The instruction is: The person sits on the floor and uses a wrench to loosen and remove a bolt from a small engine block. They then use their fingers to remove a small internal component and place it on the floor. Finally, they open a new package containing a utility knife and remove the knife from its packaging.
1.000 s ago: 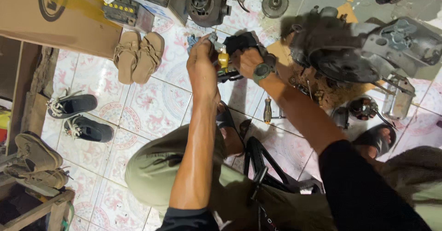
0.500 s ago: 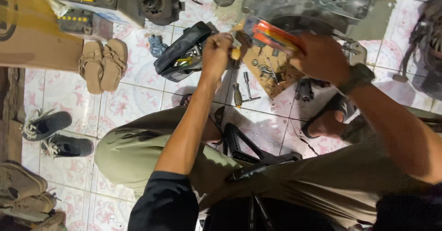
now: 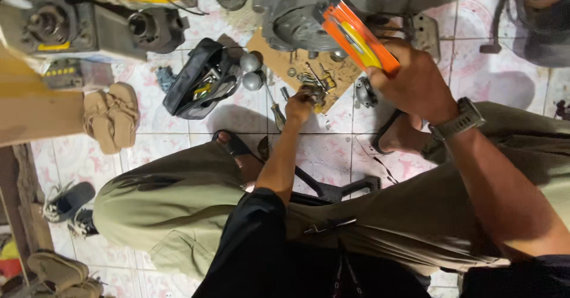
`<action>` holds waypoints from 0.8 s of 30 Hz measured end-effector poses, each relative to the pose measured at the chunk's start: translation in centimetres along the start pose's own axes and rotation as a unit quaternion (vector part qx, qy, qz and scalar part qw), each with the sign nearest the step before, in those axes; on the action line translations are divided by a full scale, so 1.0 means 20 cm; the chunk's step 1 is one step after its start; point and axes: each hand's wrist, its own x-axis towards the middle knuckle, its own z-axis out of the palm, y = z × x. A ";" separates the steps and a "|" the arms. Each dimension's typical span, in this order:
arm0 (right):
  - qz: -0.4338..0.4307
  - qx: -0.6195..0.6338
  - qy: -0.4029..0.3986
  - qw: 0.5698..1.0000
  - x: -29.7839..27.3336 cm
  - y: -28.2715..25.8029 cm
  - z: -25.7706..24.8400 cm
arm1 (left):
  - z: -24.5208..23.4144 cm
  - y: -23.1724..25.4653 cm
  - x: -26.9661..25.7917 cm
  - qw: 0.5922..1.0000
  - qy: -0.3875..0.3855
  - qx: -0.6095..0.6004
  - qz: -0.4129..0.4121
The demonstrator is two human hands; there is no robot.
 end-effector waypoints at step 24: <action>0.043 0.173 -0.065 0.982 0.11 -0.12 -0.07 | 0.12 0.03 0.06 0.992 0.019 0.093 -0.083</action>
